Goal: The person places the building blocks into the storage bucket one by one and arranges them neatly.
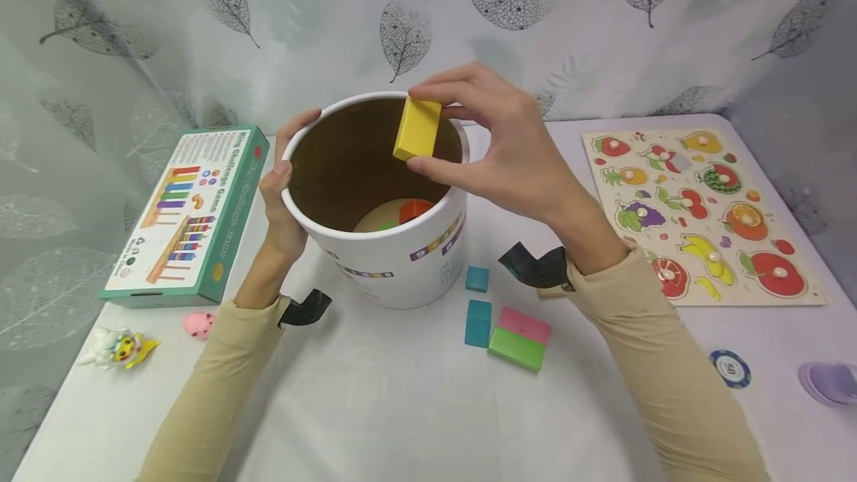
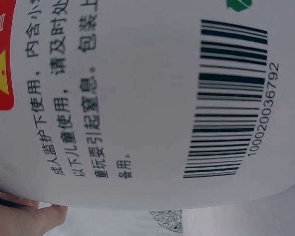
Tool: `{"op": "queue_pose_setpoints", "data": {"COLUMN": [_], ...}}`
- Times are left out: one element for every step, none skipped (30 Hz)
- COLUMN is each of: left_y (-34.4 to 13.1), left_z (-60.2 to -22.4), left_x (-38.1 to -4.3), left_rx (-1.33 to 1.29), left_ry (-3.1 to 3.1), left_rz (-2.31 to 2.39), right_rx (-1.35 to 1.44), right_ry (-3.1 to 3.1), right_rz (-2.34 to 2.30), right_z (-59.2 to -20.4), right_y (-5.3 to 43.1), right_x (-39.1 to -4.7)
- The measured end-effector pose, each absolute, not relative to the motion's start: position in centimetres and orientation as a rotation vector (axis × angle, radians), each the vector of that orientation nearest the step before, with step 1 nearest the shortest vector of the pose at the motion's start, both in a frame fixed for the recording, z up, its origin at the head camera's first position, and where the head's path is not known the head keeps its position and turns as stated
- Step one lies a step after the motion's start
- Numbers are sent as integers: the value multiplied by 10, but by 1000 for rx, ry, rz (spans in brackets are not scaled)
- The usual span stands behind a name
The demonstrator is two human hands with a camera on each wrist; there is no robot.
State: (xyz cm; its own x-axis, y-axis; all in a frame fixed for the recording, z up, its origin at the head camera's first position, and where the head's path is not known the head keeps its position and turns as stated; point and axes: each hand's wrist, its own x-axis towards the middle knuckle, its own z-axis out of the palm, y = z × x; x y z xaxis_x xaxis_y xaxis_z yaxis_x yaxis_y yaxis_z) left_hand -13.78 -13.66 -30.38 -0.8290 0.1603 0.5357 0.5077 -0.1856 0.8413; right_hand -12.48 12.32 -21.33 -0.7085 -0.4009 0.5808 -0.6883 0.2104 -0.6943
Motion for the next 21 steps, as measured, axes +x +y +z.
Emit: {"op": "queue_pose_setpoints", "data": {"left_y": [-137, -136, -136, -136, -136, -137, -137, -137, -137, -137, -137, -137, -138, -138, -138, -138, -138, -138, -138, -138, -138], "left_z": [-304, -304, -304, -304, -304, -304, -304, -304, -304, -304, -304, -304, -304, -304, -304, -304, -304, -304, -304, -304, -305], "left_x": [-138, -138, -138, -139, -139, -139, -139, -139, -139, -139, -139, -139, -139, -139, -139, -139, -139, -139, -139, -139, -139], "left_rx": [-779, -780, -780, -779, -780, -779, -777, -775, -774, -776, -778, -778, -780, -781, -782, -784, -784, -785, -785, -785, -785], "left_ry": [-1833, -1833, -1833, -1834, -1832, -1832, -1831, -1829, -1828, -1827, -1827, -1829, -1829, -1832, -1832, -1831, -1830, -1828, -1826, -1822, -1817], "left_rz": [-2109, -2110, -2108, -2108, -2107, -2107, -2110, -2112, -2112, -2113, -2114, -2113, -2112, -2108, -2107, -2108, -2109, -2111, -2113, -2117, -2124], "right_rx": [1038, 1046, 1055, 1062, 1069, 1077, 1090, 1101, 1108, 1116, 1127, 1143, 1156, 1164, 1177, 1196, 1217, 1234, 1244, 1256, 1258], "right_ry": [-2210, -2206, -2200, -2197, -2194, -2193, -2195, -2199, -2204, -2206, -2201, -2189, -2175, -2159, -2138, -2116, -2096, -2087, -2092, -2094, -2117], "right_rz": [1499, 1504, 1515, 1521, 1528, 1532, 1530, 1524, 1516, 1505, 1505, 1516, 1529, 1547, 1574, 1598, 1616, 1619, 1601, 1593, 1551], "right_z": [-213, -214, -214, -214, -215, -215, -215, -215, -215, -215, -215, -215, -214, -214, -214, -215, -215, -216, -217, -219, -221], "right_y": [122, 122, 121, 120, 120, 119, 119, 120, 120, 122, 123, 125, 127, 130, 132, 136, 139, 143, 148, 153, 157], "right_x": [-125, -126, -126, -127, -127, -127, -127, -126, -125, -124, -123, -121, -120, -118, -116, -114, -112, -110, -107, -105, -103]}}
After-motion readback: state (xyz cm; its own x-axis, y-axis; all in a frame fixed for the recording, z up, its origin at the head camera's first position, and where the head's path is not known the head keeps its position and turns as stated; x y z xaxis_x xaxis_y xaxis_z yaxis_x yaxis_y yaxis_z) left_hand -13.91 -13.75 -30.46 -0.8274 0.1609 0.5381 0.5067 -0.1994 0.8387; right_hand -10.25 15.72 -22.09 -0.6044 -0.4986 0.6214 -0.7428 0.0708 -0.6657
